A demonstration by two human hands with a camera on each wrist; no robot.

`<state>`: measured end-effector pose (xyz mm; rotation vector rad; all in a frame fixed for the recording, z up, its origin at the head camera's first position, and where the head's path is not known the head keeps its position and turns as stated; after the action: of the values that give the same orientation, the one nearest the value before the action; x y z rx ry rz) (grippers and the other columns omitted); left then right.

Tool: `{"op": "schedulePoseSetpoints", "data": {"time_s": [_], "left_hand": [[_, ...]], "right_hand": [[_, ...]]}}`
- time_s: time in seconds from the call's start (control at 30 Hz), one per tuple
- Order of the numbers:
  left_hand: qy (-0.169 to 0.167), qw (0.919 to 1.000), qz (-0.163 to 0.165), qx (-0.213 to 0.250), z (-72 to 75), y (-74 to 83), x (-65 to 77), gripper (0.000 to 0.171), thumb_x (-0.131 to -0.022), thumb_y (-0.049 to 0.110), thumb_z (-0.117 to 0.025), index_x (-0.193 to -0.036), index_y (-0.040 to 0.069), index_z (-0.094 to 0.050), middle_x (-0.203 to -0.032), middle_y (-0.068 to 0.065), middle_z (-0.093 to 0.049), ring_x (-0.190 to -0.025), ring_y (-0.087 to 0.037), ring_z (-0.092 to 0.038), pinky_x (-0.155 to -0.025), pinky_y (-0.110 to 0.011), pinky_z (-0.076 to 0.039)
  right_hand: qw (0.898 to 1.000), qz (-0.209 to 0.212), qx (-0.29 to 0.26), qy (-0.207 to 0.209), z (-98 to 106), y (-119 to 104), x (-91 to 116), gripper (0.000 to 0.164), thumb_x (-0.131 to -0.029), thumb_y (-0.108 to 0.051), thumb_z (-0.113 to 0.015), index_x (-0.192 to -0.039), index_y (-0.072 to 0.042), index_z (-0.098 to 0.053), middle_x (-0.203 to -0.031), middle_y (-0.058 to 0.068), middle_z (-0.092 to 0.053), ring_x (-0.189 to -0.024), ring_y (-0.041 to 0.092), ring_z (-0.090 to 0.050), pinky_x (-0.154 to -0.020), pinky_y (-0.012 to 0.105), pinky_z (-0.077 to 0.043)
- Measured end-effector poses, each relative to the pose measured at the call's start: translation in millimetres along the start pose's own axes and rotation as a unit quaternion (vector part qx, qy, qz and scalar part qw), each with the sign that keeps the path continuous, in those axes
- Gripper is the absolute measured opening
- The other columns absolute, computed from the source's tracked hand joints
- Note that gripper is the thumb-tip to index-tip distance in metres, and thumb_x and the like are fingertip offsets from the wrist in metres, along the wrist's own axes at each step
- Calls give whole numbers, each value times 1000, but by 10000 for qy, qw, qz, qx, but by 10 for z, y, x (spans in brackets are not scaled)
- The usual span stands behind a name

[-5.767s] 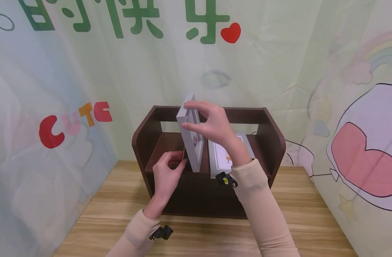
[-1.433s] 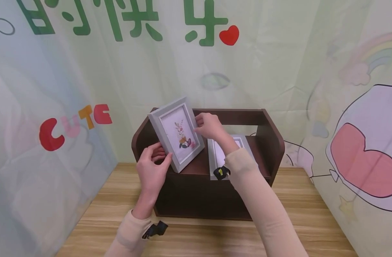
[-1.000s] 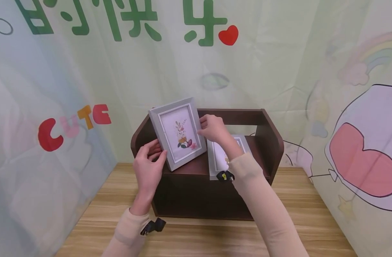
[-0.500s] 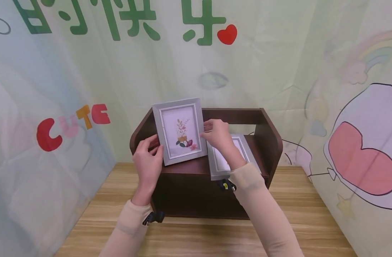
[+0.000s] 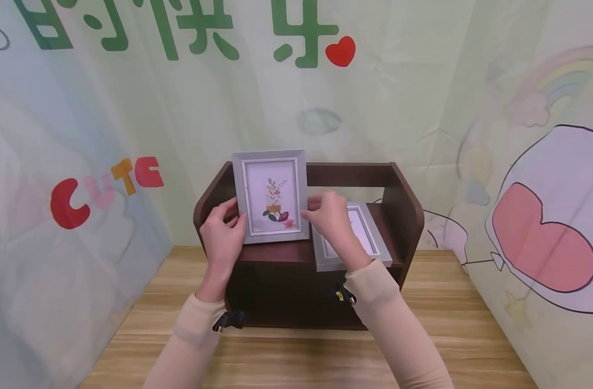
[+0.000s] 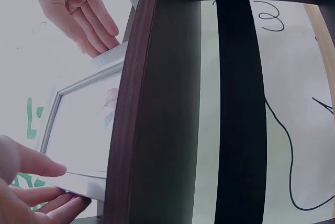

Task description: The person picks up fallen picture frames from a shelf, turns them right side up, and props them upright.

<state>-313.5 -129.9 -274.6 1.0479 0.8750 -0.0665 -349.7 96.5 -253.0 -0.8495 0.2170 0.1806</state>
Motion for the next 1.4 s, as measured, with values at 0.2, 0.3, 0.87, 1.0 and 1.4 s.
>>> {"op": "schedulePoseSetpoints", "data": {"time_s": [0.2,0.3,0.87,1.0,1.4], "left_hand": [[-174,9994,305,6,-2,-32,-4,40,-84,5,-67,-123,-1,-60,-113,-18,-62,-108,-27,-63,-88,-34,-54],[-230,9988,435,68,3,-34,10,45,-84,4,-68,-128,-1,-57,-119,-19,-61,-113,-27,-60,-92,-34,-52],[-425,9956,806,-233,-25,-50,82,63,-87,12,-67,-142,0,-39,-141,-18,-46,-129,-31,-45,-107,-44,-39],[-326,9967,694,-261,-26,-18,94,67,-86,12,-67,-144,0,-36,-142,-19,-43,-130,-32,-44,-106,-44,-40],[221,9951,-938,-201,-183,466,261,58,-80,7,-73,-132,-3,-50,-121,-20,-54,-110,-31,-52,-95,-43,-50]], "right_hand": [[9997,188,-47,169,-43,-55,47,36,-82,-15,-73,-114,2,-67,-101,15,-72,-96,25,-69,-81,41,-56],[9997,165,-40,177,-69,-72,58,35,-83,-16,-73,-113,0,-68,-101,14,-72,-96,24,-69,-81,40,-56],[9998,98,-134,85,-191,-154,56,35,-83,-17,-73,-114,0,-67,-105,13,-71,-96,21,-70,-79,35,-57],[9998,108,-163,-2,-191,-148,56,37,-83,-18,-72,-115,0,-67,-107,13,-71,-98,21,-69,-80,35,-57],[9998,75,143,84,175,48,155,45,-86,-27,-69,-124,-5,-61,-117,14,-67,-106,25,-65,-90,41,-53]]}}
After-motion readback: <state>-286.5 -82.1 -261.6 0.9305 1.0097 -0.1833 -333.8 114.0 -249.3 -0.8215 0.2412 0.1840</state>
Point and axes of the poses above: each hand's wrist, its own x-axis away from the middle knuckle, its own z-axis out of the back of the hand, y = z × x, the point moved 8 cm from there along -x, towards the middle knuckle
